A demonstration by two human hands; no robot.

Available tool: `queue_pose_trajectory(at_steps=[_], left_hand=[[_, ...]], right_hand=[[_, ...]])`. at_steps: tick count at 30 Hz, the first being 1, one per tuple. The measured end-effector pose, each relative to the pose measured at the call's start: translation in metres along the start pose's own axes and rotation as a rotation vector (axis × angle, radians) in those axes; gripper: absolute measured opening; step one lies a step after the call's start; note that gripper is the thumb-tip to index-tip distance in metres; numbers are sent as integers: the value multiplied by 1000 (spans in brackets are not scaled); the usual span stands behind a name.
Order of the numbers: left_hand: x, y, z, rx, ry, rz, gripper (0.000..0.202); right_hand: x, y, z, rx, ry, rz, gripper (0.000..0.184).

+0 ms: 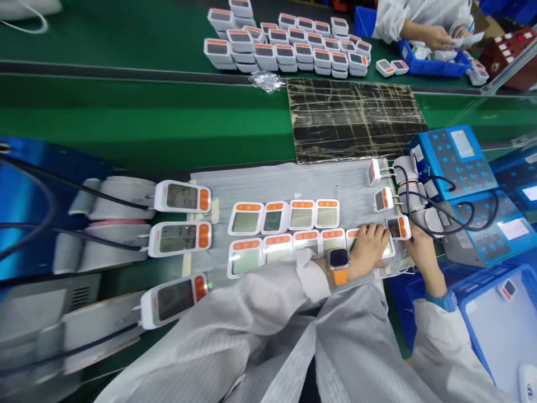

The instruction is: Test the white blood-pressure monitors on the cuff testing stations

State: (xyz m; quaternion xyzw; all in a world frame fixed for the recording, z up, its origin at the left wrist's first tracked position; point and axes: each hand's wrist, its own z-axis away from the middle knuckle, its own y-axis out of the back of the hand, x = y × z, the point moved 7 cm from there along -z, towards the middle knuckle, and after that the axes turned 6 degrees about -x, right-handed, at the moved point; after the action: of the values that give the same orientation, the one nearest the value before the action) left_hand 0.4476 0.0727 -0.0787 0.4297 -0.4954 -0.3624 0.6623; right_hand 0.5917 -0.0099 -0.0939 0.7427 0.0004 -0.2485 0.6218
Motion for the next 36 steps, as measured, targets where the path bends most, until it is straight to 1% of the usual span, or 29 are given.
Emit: queue_pose_trajectory(at_steps=[2, 6, 9, 11, 13, 16, 18, 20, 24, 27, 32, 34, 36], left_hand=[[-1, -6, 3, 26, 35, -3, 73], [-12, -4, 13, -4, 21, 20, 65], [-15, 1, 12, -27, 13, 59, 70], [-16, 4, 4, -1, 34, 132, 82], [-14, 8, -7, 68, 46, 207, 88], [-11, 10, -26, 168, 21, 261, 77], [-11, 6, -36, 179, 8, 303, 68], [-12, 4, -41, 186, -15, 366, 61], [-9, 6, -38, 261, -137, 439, 61], [-7, 8, -35, 311, -178, 433, 63], [-9, 10, -33, 349, -177, 408, 68], [-8, 12, -30, 342, -173, 398, 67], [-7, 15, -26, 321, -172, 386, 66]], right_hand=[[5, 1, -2, 35, -11, 44, 30], [7, 6, -2, 92, -7, 69, 21], [6, 7, -1, 103, -25, 74, 24], [4, 7, -1, 105, -36, 76, 26], [2, 7, -1, 107, -39, 69, 25], [-1, 8, -2, 104, -54, 39, 25], [0, 9, -2, 86, -86, 25, 26], [3, 12, 0, 89, -128, 25, 24], [9, 23, 7, 206, -207, 52, 20], [10, 25, 10, 243, -244, 101, 25], [12, 17, 6, 185, -304, 251, 33], [13, 15, 5, 156, -308, 326, 36], [14, 13, 4, 132, -302, 384, 34]])
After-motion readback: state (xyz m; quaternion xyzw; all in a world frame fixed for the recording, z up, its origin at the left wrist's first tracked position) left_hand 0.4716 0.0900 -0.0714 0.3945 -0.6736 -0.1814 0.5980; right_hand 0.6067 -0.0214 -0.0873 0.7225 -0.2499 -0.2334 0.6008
